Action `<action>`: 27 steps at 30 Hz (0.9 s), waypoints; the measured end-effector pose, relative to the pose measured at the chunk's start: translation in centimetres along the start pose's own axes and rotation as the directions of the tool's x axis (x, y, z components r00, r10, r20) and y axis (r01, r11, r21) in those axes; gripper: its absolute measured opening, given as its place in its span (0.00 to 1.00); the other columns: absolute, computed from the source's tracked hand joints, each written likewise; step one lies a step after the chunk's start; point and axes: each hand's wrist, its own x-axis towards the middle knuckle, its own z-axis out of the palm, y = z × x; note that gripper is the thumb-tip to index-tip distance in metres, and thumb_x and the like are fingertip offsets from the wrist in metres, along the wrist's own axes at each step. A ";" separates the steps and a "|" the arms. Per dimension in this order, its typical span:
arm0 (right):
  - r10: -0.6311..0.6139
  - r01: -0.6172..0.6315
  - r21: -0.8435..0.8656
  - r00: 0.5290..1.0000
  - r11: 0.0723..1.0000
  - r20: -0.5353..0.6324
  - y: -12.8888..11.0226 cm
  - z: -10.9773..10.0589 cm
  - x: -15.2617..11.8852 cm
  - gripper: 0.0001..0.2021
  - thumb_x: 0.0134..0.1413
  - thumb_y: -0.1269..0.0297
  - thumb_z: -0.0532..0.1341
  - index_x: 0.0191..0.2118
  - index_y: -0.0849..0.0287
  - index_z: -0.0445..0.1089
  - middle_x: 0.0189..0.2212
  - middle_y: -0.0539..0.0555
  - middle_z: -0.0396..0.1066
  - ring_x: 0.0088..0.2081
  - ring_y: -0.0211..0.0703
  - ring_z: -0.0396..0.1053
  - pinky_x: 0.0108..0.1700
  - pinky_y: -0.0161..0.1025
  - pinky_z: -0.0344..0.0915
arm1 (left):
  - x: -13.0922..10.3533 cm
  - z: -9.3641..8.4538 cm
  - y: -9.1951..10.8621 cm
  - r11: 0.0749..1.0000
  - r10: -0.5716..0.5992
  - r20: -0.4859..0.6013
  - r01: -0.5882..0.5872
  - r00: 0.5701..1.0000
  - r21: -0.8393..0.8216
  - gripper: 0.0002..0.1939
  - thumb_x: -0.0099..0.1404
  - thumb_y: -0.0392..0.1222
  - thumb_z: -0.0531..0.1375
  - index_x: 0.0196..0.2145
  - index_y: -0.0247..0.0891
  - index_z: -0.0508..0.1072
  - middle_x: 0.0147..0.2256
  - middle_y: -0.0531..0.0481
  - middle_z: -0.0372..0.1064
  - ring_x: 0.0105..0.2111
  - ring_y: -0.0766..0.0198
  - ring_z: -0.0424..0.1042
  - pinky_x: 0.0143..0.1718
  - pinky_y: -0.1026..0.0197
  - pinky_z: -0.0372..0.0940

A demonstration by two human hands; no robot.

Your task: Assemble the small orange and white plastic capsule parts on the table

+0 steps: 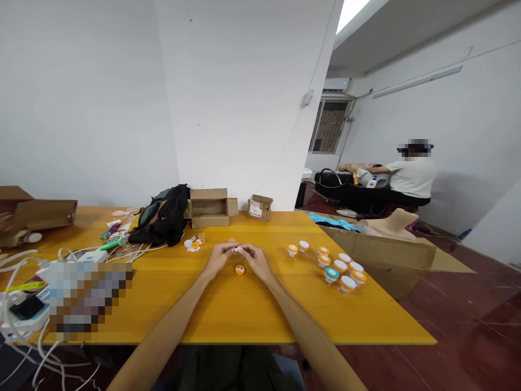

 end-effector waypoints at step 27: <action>0.027 -0.023 0.096 0.999 0.995 -0.037 0.1 -0.1 0.0 0.11 0.50 0.52 0.62 0.31 0.56 0.68 0.25 0.49 0.72 0.26 0.40 0.69 0.31 0.37 0.68 | -0.1 0.3 -0.3 0.992 -0.053 -0.017 0.050 0.998 -0.116 0.20 0.46 0.54 0.70 0.32 0.37 0.80 0.36 0.44 0.79 0.39 0.54 0.76 0.44 0.56 0.69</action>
